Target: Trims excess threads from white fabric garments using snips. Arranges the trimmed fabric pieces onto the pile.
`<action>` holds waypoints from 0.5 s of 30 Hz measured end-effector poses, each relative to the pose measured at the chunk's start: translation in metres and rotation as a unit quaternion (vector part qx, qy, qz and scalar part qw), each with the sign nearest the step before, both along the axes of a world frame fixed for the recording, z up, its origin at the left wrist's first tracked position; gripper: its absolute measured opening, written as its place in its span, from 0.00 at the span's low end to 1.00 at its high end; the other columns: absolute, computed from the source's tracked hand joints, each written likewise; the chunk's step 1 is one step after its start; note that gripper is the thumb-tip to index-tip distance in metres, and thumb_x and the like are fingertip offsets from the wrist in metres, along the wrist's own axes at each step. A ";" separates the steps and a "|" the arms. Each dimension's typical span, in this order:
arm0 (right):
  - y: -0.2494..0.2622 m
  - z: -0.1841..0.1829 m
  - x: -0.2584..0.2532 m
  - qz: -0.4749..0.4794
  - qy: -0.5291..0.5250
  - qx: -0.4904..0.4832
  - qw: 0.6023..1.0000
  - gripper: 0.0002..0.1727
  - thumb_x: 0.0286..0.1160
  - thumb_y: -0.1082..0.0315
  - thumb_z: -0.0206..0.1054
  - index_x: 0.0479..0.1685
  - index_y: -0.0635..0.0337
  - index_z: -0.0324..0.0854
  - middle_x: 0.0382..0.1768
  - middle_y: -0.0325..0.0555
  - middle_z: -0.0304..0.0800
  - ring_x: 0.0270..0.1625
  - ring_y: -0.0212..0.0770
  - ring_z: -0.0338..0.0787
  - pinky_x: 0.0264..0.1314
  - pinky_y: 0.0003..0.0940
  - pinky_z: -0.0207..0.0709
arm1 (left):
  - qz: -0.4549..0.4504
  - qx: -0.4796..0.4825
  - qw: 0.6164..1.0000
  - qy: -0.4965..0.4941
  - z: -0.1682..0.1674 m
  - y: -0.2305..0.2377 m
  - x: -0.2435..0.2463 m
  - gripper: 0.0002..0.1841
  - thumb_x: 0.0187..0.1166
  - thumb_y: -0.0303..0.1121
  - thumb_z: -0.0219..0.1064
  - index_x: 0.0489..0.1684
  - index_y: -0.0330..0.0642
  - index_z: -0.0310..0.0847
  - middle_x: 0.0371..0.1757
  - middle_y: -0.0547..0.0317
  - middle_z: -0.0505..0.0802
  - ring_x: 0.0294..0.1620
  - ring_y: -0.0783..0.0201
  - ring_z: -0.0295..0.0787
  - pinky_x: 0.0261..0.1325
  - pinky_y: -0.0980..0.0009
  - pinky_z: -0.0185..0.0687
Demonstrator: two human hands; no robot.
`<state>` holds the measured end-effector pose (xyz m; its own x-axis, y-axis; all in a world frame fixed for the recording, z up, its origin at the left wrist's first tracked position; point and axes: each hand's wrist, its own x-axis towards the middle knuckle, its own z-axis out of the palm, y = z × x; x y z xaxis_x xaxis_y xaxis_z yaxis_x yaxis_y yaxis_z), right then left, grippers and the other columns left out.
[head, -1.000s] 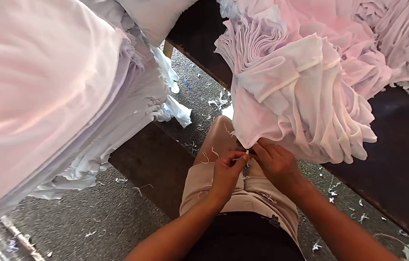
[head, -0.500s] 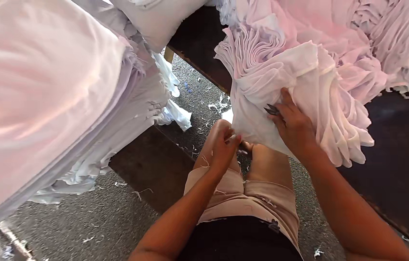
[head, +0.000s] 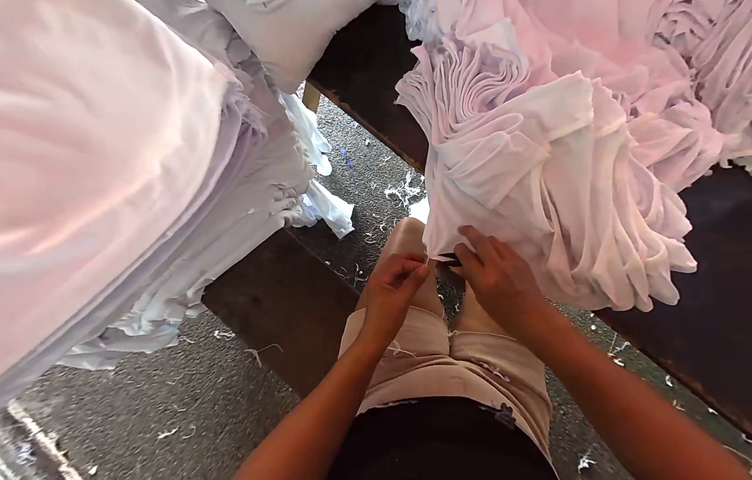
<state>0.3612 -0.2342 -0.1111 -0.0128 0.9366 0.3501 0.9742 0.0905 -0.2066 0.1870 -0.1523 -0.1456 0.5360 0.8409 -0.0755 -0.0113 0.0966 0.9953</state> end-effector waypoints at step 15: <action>-0.022 0.019 0.023 -0.080 0.145 0.025 0.986 0.12 0.81 0.69 0.66 0.50 0.71 0.88 0.55 0.61 0.89 0.50 0.53 0.93 0.52 0.44 0.88 | -0.008 -0.307 0.951 -0.046 0.019 -0.025 0.065 0.05 0.87 0.23 0.58 0.52 0.29 0.75 0.34 0.60 0.89 0.31 0.73 0.86 0.42 0.77 0.85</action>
